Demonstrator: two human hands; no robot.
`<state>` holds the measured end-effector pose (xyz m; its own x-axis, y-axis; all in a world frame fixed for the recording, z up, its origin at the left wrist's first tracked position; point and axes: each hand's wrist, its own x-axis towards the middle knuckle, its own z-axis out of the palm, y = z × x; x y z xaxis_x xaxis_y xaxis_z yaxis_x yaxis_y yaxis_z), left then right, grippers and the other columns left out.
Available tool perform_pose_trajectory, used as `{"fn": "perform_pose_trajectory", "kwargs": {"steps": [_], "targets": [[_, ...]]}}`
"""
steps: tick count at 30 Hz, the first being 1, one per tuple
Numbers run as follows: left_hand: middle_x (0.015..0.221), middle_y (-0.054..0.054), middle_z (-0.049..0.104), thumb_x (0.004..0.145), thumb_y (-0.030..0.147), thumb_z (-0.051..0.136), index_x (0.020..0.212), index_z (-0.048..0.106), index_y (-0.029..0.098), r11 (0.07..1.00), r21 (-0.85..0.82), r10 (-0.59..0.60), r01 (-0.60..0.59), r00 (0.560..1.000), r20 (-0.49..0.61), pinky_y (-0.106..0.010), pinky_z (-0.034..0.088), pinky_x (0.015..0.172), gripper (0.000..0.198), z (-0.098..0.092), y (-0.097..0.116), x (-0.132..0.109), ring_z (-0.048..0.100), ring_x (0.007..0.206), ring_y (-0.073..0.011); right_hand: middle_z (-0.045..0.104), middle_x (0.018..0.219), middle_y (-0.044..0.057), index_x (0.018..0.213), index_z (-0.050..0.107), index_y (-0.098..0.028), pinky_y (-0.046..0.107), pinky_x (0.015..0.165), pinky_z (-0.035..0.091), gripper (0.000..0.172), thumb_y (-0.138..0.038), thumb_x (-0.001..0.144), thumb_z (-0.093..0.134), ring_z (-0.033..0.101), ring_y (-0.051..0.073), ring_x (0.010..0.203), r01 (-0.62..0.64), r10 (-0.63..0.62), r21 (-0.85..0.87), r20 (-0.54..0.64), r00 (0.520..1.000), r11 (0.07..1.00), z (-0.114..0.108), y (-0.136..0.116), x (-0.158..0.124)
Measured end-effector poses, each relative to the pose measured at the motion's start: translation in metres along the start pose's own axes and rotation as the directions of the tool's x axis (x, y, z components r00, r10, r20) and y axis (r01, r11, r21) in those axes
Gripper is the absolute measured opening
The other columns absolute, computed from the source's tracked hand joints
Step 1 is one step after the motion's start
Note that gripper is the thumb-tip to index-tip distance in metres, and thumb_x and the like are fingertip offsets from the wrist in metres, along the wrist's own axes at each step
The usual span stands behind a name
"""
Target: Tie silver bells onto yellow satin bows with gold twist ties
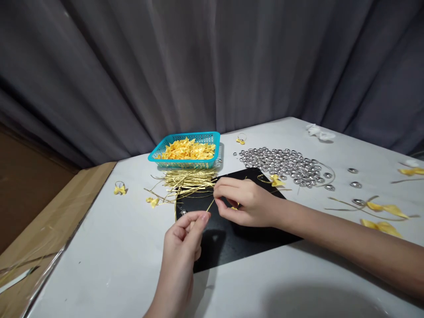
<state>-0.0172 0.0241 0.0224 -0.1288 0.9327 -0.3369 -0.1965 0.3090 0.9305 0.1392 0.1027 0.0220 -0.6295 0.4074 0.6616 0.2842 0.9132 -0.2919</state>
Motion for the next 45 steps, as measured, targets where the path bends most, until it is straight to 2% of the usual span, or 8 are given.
{"fn": "perform_pose_trajectory", "kwargs": {"steps": [6,12,17,20,25,27,35,45], "targets": [[0.05,0.011,0.017,0.067,0.041,0.071,0.072,0.059,0.015,0.998,0.058,0.002,-0.004,0.999,0.044,-0.019,0.01,0.042,0.029,-0.001,-0.002,0.005,0.01,0.046,-0.005,0.05,0.069,0.003,0.072,0.053,-0.012,0.019,0.052,0.036,0.015,-0.006,0.081,0.043,0.043,0.009,0.059,0.01,-0.006,-0.132,0.029,1.0,0.991,0.004,0.009,-0.003],[0.049,0.011,0.022,0.068,0.047,0.067,0.077,0.063,0.014,0.99,0.141,-0.008,-0.001,0.998,0.065,-0.02,0.008,0.042,0.034,-0.007,-0.006,0.018,0.012,0.045,-0.0052,0.043,0.065,0.0,0.068,0.047,-0.016,0.022,0.056,0.034,0.012,-0.01,0.078,0.044,0.038,0.01,0.057,-0.155,0.163,-0.212,0.025,0.986,0.965,0.003,0.042,-0.006],[0.048,0.005,0.042,0.071,0.046,0.062,0.072,0.067,0.015,0.925,0.341,0.126,-0.17,0.981,0.149,-0.021,0.017,0.042,0.032,-0.013,-0.003,0.03,0.03,0.043,-0.0077,0.044,0.063,0.0,0.065,0.046,-0.016,0.022,0.057,0.033,0.01,-0.009,0.072,0.045,0.039,0.009,0.055,-0.26,0.287,-0.23,0.092,0.954,0.938,-0.011,0.064,-0.006],[0.052,0.0,0.055,0.078,0.041,0.056,0.07,0.067,0.017,0.762,0.564,0.219,-0.318,0.946,0.239,-0.023,0.029,0.049,0.028,-0.02,0.001,0.032,0.045,0.048,-0.0127,0.046,0.06,0.0,0.061,0.045,-0.016,0.022,0.057,0.033,0.012,-0.007,0.069,0.046,0.041,0.01,0.056,-0.309,0.359,-0.244,0.197,0.912,0.919,-0.022,0.065,-0.012],[0.082,-0.004,0.07,0.087,0.03,0.044,0.082,0.07,0.023,0.186,0.811,0.315,-0.554,0.816,0.485,-0.027,0.037,0.059,0.027,-0.035,0.005,0.037,0.061,0.071,-0.0191,0.05,0.059,0.0,0.056,0.044,-0.017,0.021,0.054,0.032,0.013,-0.008,0.065,0.049,0.042,0.01,0.054,-0.362,0.454,-0.289,0.391,0.801,0.886,-0.033,0.054,-0.03],[0.085,-0.004,0.071,0.086,0.028,0.045,0.086,0.071,0.023,0.062,0.798,0.329,-0.6,0.767,0.551,-0.027,0.038,0.058,0.026,-0.042,0.006,0.042,0.062,0.072,-0.0189,0.051,0.06,0.001,0.056,0.044,-0.017,0.021,0.051,0.03,0.013,-0.009,0.065,0.049,0.042,0.01,0.053,-0.383,0.488,-0.311,0.428,0.761,0.87,-0.033,0.048,-0.036],[0.088,-0.004,0.071,0.089,0.026,0.041,0.091,0.069,0.023,-0.079,0.736,0.373,-0.672,0.665,0.647,-0.028,0.045,0.068,0.028,-0.058,0.0,0.062,0.063,0.081,-0.019,0.054,0.07,0.004,0.064,0.051,-0.015,0.022,0.056,0.032,0.008,-0.013,0.072,0.048,0.044,0.011,0.06,-0.367,0.513,-0.375,0.45,0.731,0.851,-0.026,0.04,-0.04],[0.083,-0.007,0.067,0.09,0.027,0.04,0.092,0.07,0.021,-0.205,0.779,0.505,-0.593,0.618,0.603,-0.032,0.041,0.067,0.031,-0.048,-0.027,0.067,0.055,0.081,-0.0224,0.062,0.084,0.011,0.083,0.062,-0.01,0.027,0.061,0.035,0.015,-0.011,0.074,0.05,0.053,0.017,0.069,-0.33,0.513,-0.425,0.45,0.731,0.843,-0.025,0.065,-0.029]]}}
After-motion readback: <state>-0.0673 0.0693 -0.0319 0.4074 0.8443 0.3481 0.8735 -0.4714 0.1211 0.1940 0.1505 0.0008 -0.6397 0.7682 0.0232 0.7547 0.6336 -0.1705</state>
